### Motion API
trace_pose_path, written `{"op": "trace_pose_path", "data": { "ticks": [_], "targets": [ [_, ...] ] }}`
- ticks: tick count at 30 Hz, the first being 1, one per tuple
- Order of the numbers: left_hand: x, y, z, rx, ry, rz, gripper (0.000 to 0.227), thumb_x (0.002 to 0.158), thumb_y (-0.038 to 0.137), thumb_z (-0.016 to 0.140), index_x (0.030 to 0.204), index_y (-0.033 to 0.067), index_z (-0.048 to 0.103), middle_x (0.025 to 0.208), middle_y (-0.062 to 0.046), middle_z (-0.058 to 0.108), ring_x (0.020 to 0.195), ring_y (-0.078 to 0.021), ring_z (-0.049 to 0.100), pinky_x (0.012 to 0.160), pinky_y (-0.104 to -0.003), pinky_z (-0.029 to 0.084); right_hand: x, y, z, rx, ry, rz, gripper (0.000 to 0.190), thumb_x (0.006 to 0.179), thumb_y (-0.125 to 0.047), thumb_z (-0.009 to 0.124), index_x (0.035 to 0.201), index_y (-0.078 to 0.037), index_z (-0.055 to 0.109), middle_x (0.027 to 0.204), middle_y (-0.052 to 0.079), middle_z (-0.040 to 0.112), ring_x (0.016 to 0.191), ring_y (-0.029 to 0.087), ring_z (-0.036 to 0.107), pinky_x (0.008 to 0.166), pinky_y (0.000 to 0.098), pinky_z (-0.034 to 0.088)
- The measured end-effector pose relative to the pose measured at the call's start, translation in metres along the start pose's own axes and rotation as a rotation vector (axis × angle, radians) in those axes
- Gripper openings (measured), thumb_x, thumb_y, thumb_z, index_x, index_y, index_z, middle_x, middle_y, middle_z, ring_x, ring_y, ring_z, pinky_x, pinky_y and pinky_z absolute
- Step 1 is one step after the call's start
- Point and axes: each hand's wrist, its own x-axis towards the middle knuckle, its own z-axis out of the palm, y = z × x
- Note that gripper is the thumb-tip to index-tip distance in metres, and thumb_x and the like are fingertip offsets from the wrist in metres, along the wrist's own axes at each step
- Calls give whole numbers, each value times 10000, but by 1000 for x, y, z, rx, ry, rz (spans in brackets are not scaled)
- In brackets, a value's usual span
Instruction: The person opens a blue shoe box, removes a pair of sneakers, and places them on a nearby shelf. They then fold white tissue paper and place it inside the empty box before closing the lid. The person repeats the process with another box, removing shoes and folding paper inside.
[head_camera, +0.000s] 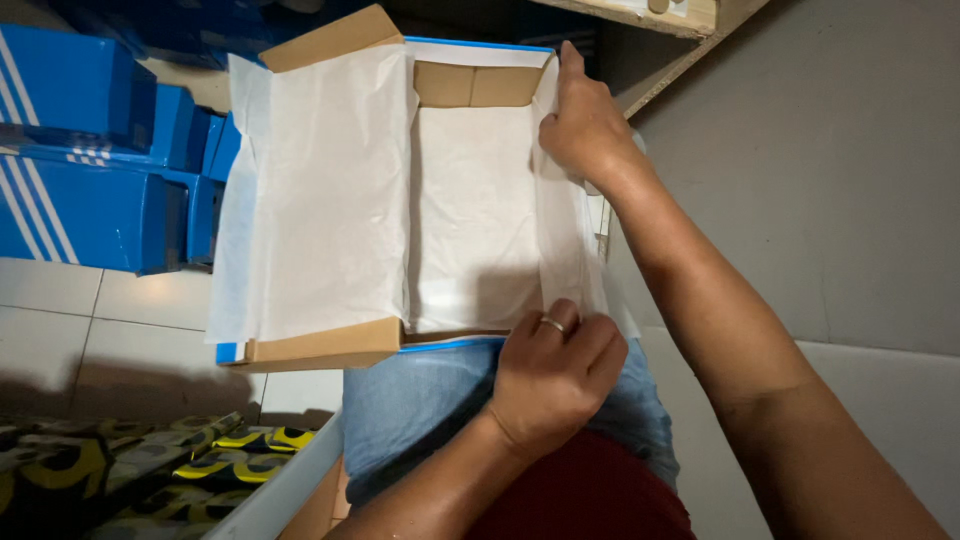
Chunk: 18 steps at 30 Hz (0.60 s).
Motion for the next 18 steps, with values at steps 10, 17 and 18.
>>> {"op": "trace_pose_path", "data": {
  "ticks": [10, 17, 18],
  "targets": [
    [-7, 4, -4, -92, -99, 41, 109, 1011, 16, 580, 1107, 59, 609, 1116, -168, 593, 898, -333, 613, 697, -443, 523, 5, 7, 7, 54, 45, -28, 834, 906, -92, 543, 1639, -86, 146, 1257, 245, 662, 1128, 459, 624, 844, 541, 509],
    [-17, 10, 6, -20, -202, -193, 625, 878, 288, 847, 1380, 47, 562, 1309, -167, 661, 664, -263, 663, 556, -399, 513, -48, 21, 9, 1183, -167, 63, 970, 867, -614, 562, 1633, -181, 154, 1729, -50, 76, 1572, 111, 151, 1263, 357, 229],
    [-18, 11, 7, -18, -200, -200, 625, 878, 288, 847, 1380, 47, 562, 1309, -167, 661, 664, -263, 663, 556, -399, 513, -61, 14, 8, 1180, -174, 62, 970, 867, -614, 562, 1633, -181, 154, 1729, -50, 76, 1572, 111, 151, 1263, 357, 229]
  ]
}}
